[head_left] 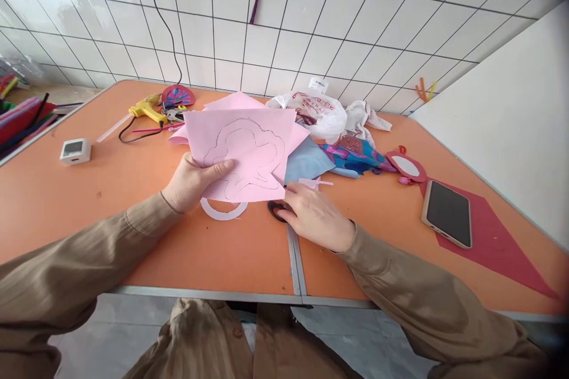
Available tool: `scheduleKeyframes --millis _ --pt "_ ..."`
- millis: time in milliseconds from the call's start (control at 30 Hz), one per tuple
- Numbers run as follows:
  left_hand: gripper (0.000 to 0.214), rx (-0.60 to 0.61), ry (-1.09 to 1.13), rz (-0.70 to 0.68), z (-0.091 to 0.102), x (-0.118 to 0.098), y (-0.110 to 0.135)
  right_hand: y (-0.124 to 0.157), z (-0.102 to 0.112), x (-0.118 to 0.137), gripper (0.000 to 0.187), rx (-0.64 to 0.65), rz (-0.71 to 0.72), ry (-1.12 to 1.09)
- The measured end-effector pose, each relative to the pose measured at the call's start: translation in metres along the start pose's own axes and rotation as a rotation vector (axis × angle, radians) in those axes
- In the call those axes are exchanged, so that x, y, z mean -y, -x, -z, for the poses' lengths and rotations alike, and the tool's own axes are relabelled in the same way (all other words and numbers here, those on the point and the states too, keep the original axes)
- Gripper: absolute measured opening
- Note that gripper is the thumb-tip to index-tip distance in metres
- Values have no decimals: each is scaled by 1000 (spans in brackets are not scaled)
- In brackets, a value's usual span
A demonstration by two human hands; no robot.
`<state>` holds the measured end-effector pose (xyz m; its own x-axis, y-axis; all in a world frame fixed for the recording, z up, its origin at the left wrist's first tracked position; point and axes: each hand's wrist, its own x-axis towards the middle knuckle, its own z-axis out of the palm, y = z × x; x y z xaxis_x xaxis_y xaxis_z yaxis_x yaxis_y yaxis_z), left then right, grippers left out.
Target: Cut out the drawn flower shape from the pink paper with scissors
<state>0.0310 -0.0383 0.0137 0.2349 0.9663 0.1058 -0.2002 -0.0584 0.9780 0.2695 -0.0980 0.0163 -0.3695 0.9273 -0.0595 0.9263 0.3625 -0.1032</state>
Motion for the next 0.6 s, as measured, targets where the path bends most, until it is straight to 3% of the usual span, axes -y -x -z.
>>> scheduleKeyframes --millis 200,433,600 --pt "30 -32 29 43 1 2 -1 -1 -7 -2 13 -110 37 62" --pt "30 -36 32 44 1 3 -2 0 -8 -6 13 -102 107 115" --pt "35 37 25 46 7 -1 -7 2 2 -10 20 -120 42 -61"
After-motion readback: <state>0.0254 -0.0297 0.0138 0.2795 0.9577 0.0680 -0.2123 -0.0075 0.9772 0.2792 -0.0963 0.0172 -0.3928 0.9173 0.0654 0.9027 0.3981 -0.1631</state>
